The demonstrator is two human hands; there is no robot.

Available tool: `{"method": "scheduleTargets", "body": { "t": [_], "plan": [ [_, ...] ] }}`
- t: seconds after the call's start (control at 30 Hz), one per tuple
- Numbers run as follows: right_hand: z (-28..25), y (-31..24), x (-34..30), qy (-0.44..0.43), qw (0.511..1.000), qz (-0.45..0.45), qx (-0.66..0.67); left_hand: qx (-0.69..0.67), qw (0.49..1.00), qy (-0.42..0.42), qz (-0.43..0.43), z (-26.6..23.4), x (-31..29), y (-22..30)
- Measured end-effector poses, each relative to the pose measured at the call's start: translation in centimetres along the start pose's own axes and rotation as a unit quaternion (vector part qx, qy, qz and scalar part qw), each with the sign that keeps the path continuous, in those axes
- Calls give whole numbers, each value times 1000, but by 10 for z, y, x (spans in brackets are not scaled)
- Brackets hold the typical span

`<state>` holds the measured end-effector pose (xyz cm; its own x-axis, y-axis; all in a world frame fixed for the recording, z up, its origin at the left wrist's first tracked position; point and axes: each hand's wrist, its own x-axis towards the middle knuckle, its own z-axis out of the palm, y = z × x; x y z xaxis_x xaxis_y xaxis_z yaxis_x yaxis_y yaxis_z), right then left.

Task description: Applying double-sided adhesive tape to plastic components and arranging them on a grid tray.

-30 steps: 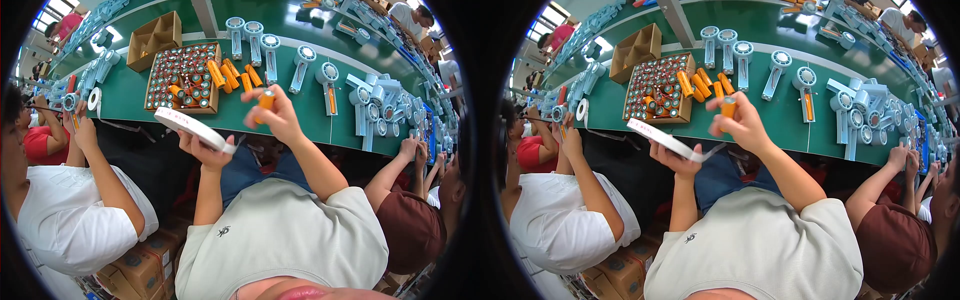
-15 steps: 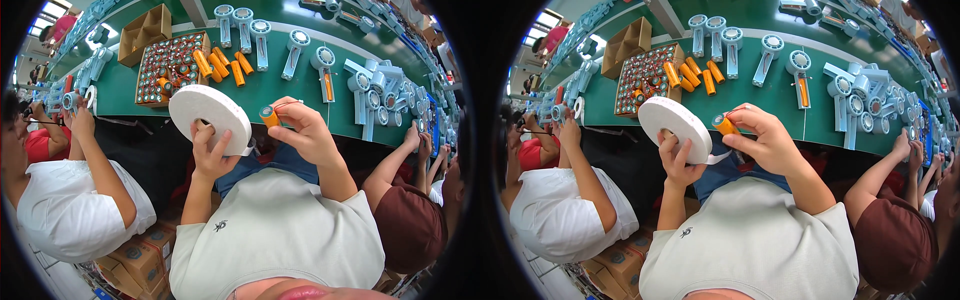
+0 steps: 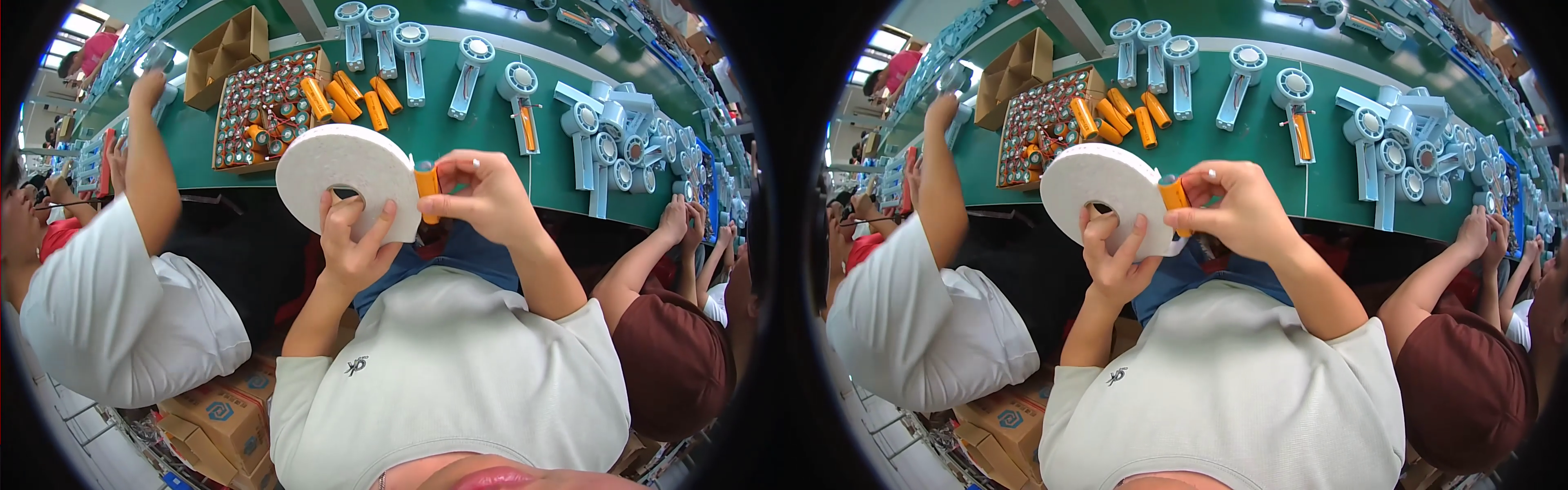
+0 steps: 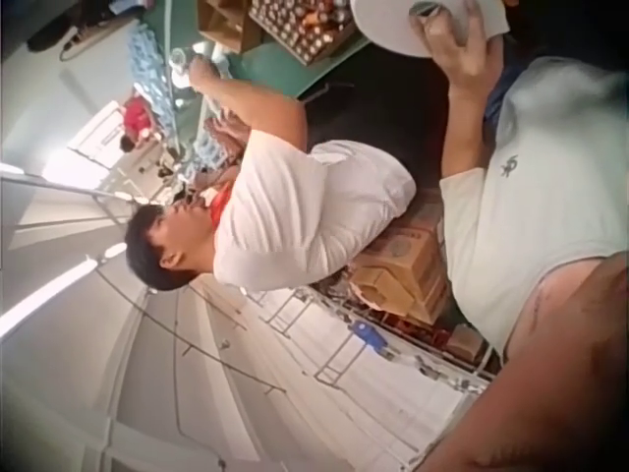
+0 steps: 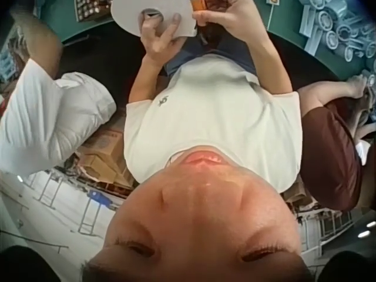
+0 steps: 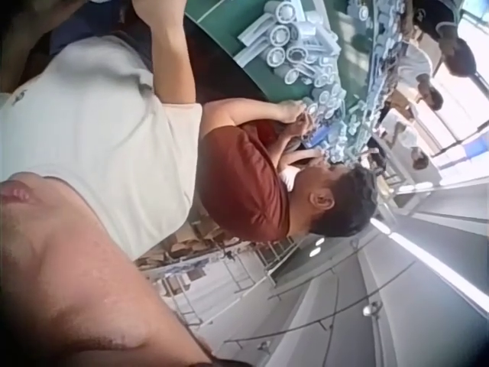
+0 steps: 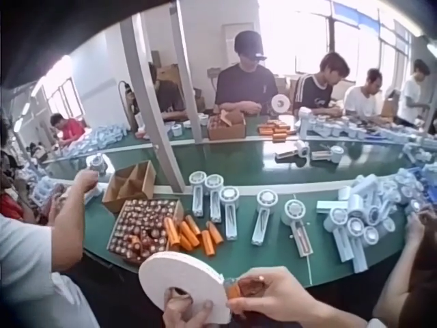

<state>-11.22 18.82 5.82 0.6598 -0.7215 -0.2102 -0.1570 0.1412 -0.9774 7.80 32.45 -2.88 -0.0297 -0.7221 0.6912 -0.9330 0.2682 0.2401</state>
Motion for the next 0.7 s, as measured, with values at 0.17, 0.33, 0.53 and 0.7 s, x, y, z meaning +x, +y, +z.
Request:
{"method": "scheduleTargets", "body": {
  "t": [0.17, 0.33, 0.53, 0.7],
  "plan": [
    [15, 18, 0, 117, 972, -140, 146, -3, 992, 90, -90, 23, 20, 27],
    [42, 45, -6, 258, 892, -240, 283, -70, 976, 118, -170, 45, 43, 52],
    [28, 55, 4, 241, 840, -285, 394, -78, 977, 101, -170, 63, 46, 64],
    [-2, 25, 8, 315, 747, -446, 379, -47, 987, 110, -106, 47, 55, 71]
  ]
}}
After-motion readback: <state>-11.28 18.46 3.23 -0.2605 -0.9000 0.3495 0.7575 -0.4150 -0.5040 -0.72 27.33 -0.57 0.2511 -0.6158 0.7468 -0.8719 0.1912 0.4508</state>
